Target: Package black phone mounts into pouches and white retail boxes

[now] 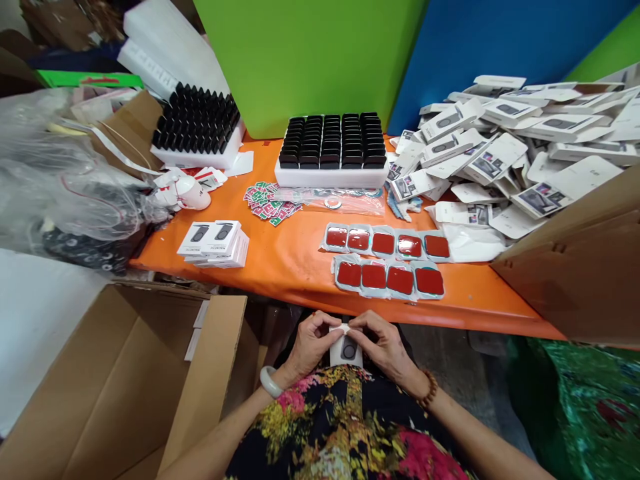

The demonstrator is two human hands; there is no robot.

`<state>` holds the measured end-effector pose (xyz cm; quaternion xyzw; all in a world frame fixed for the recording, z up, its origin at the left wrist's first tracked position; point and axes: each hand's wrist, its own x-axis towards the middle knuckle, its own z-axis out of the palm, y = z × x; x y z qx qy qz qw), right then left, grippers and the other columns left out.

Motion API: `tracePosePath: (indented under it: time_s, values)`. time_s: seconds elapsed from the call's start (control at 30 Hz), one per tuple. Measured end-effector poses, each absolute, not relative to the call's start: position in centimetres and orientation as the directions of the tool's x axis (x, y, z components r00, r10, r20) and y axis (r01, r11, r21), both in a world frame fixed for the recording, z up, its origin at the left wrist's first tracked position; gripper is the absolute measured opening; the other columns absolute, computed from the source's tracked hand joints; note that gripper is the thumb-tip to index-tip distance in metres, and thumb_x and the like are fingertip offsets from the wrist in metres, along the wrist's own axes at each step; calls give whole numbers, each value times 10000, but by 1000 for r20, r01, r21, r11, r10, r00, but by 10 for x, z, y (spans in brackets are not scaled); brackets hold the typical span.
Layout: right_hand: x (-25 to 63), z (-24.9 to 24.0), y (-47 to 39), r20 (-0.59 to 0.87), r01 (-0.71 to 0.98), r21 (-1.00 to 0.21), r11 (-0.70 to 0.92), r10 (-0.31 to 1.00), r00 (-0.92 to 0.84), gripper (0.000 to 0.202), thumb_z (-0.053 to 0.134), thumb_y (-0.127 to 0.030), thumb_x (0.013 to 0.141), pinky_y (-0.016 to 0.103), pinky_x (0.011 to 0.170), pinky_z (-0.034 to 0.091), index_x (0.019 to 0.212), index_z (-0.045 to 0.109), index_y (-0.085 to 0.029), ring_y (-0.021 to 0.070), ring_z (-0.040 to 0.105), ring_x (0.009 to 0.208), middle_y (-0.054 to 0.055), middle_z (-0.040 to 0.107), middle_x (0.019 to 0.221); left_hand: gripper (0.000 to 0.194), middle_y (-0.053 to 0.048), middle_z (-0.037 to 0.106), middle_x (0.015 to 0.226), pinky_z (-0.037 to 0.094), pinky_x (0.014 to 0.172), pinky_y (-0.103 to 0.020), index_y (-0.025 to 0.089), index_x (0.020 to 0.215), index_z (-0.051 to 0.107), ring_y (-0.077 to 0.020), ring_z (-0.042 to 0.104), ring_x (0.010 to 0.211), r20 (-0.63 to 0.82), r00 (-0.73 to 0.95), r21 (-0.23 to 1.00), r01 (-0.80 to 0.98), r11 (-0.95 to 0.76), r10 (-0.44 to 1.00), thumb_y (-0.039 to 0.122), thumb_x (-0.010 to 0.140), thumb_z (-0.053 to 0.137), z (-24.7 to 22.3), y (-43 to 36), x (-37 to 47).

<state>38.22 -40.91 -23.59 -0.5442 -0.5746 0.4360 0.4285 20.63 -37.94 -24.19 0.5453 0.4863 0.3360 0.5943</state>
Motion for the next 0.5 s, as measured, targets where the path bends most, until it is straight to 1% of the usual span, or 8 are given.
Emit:
tracePosePath:
  time_s: [0.07, 0.2, 0.27, 0.37, 0.5]
  values:
    - [379, -234, -406, -58, 228, -972, -53, 998, -14, 222, 619, -404, 835, 263, 606, 446, 769, 666, -197, 152, 560, 653, 28, 613, 711, 220, -35, 661, 777, 454, 668, -245, 145, 814, 687, -137, 572, 702, -242, 279, 969, 121, 216, 929, 360, 765, 677, -239, -378, 208]
    - [374, -229, -397, -289, 47, -956, -289, 957, -4, 297, 624, -470, 793, 238, 530, 405, 709, 613, -185, 122, 498, 569, -6, 581, 645, 236, -6, 644, 709, 430, 606, -221, 142, 781, 659, -110, 535, 619, -326, 249, 945, 57, 322, 912, 373, 743, 682, -234, -370, 211]
    - [373, -228, -395, -352, 3, -936, -352, 936, -22, 313, 642, -476, 769, 233, 522, 395, 674, 599, -181, 112, 480, 548, -20, 563, 613, 246, -2, 637, 679, 421, 591, -218, 138, 748, 656, -107, 526, 600, -354, 261, 934, 49, 354, 898, 377, 716, 704, -234, -368, 210]
    - [373, -231, -396, -354, 31, -935, -353, 935, -25, 335, 645, -490, 764, 237, 528, 402, 645, 612, -179, 118, 492, 555, -17, 567, 600, 257, -9, 649, 655, 430, 597, -230, 141, 708, 666, -120, 540, 601, -374, 282, 927, 81, 367, 883, 390, 689, 725, -234, -367, 206]
    - [378, -239, -404, -207, 161, -968, -195, 976, -63, 329, 599, -480, 825, 253, 590, 443, 703, 698, -190, 145, 558, 631, 19, 625, 674, 254, -40, 688, 709, 463, 657, -258, 146, 697, 691, -154, 586, 676, -382, 324, 924, 123, 362, 865, 399, 707, 715, -239, -373, 201]
